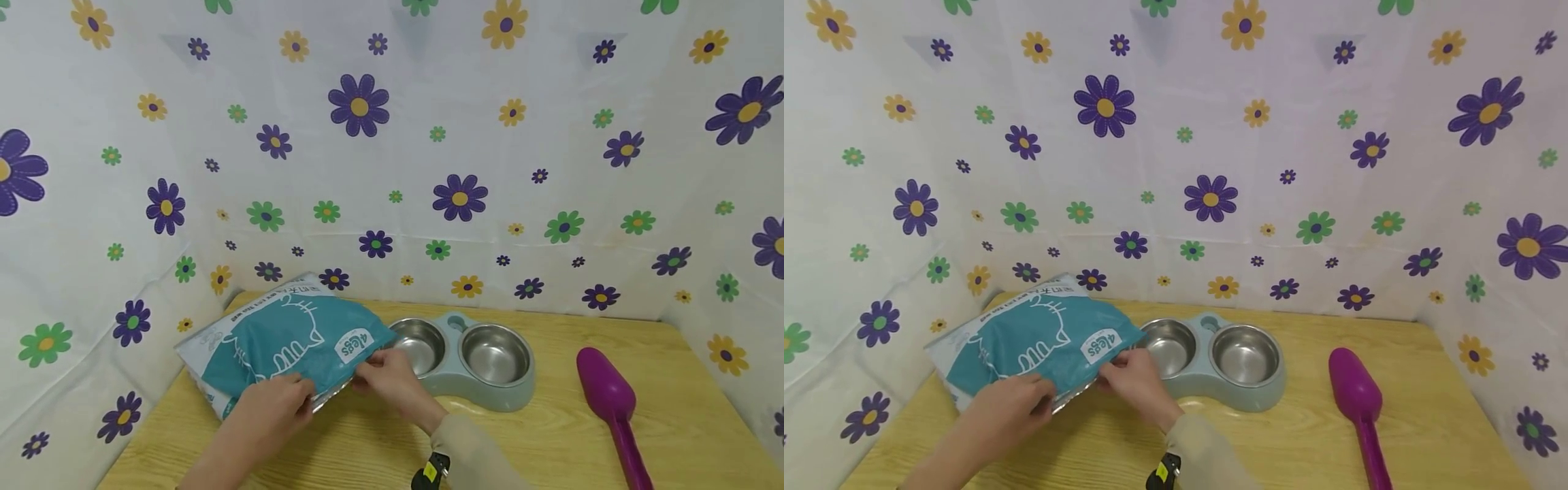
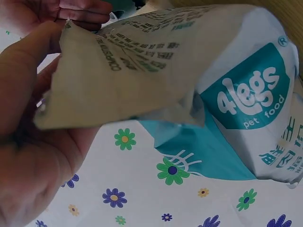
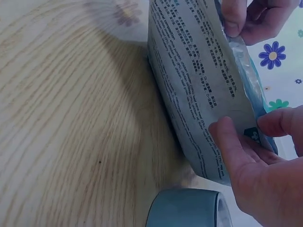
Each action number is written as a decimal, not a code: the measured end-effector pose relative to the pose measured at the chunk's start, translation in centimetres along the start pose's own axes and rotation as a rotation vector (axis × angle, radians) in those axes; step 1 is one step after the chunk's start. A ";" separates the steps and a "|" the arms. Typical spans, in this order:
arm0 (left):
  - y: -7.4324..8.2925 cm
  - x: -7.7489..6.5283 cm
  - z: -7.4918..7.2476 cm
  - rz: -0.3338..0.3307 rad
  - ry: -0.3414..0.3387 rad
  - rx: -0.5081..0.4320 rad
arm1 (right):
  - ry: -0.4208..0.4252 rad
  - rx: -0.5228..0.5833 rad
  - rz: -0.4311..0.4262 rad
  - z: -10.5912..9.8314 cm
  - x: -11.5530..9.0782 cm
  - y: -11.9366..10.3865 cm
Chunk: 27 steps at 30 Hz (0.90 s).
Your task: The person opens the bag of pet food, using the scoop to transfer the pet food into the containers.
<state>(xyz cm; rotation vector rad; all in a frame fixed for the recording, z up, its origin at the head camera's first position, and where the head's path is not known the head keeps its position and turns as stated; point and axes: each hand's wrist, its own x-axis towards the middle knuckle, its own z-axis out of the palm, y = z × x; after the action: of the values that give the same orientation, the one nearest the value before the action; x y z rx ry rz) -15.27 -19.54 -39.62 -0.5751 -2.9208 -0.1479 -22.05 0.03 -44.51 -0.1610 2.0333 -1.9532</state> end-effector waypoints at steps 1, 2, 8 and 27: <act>-0.2 0.0 0.0 -0.011 -0.004 0.003 | -0.009 0.000 -0.007 0.1 0.2 0.0; -0.3 0.1 -0.1 -0.023 -0.014 0.004 | -0.013 -0.002 -0.009 0.3 0.4 -0.1; -0.6 0.1 -0.1 -0.033 -0.037 0.052 | -0.023 0.023 -0.008 1.0 0.7 -0.1; -0.3 0.8 0.5 -0.005 -0.006 0.028 | 0.103 -0.070 0.002 1.6 0.4 0.2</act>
<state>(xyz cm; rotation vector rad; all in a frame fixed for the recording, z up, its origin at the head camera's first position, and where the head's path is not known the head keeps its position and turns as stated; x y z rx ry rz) -16.20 -19.43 -39.99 -0.5648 -2.9257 -0.1066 -21.90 -1.63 -44.79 -0.0759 2.1671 -1.9267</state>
